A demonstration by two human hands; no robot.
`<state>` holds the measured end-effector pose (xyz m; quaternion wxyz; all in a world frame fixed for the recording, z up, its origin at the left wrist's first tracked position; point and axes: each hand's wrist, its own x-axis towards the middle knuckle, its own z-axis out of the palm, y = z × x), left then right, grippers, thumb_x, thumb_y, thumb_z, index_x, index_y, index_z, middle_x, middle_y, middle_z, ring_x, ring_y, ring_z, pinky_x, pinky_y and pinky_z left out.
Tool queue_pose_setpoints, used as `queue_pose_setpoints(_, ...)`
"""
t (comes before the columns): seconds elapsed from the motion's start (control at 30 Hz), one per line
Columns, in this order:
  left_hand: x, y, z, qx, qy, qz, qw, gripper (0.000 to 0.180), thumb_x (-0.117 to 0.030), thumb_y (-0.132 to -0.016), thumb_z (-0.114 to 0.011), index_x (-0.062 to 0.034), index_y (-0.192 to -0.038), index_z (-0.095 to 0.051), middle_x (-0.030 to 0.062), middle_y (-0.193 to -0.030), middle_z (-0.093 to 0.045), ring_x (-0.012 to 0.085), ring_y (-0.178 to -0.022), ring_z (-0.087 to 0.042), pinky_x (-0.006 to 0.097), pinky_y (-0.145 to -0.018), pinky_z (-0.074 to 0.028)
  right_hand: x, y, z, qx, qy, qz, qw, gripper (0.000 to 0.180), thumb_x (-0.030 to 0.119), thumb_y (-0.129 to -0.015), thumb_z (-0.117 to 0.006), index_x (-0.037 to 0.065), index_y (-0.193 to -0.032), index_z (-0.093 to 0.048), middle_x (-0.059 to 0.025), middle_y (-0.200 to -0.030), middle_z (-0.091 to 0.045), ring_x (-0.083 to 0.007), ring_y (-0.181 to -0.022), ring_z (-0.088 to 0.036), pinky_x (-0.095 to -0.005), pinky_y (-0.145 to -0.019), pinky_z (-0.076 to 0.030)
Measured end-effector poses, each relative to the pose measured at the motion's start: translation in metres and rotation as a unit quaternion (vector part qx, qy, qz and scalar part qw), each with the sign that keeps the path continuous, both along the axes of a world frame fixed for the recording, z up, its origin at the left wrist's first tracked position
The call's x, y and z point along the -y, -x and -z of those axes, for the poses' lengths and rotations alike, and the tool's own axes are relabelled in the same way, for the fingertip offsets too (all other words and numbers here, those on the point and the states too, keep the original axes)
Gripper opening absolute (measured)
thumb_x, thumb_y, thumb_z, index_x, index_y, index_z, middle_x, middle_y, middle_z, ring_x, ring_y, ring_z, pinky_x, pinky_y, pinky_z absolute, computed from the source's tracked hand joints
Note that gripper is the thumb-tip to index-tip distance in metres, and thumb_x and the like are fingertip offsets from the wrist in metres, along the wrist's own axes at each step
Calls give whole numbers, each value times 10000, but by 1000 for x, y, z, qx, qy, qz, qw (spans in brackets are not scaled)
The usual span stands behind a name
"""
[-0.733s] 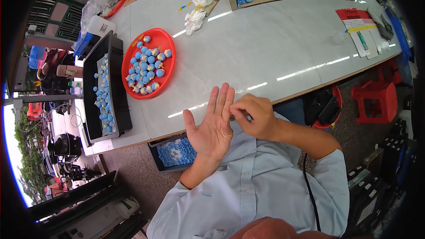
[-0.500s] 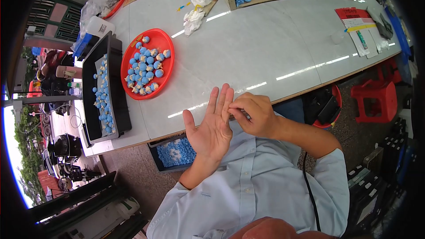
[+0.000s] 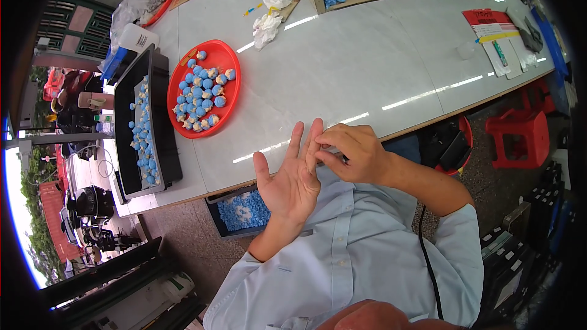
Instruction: The person applies glue from a glue bottle to small decorations and attaches them to blue and white spheres by hand.
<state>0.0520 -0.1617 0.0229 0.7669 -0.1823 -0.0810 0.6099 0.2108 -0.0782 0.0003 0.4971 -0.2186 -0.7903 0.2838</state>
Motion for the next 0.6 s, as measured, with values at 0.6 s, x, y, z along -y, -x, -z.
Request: queue_pose_setpoints(0.6,-1,1,2,14,-12,8,1000,909,-561,-953,-589,-162,-1601,-92,170,-1690,-29,346,-1488,-338,458,-984,-564,-3,1,-7,-21,44,-17,999,152,5,-793,-738,30,-906,-640,-85,-842,-653,-239,-655,-660,-321,-545,-535)
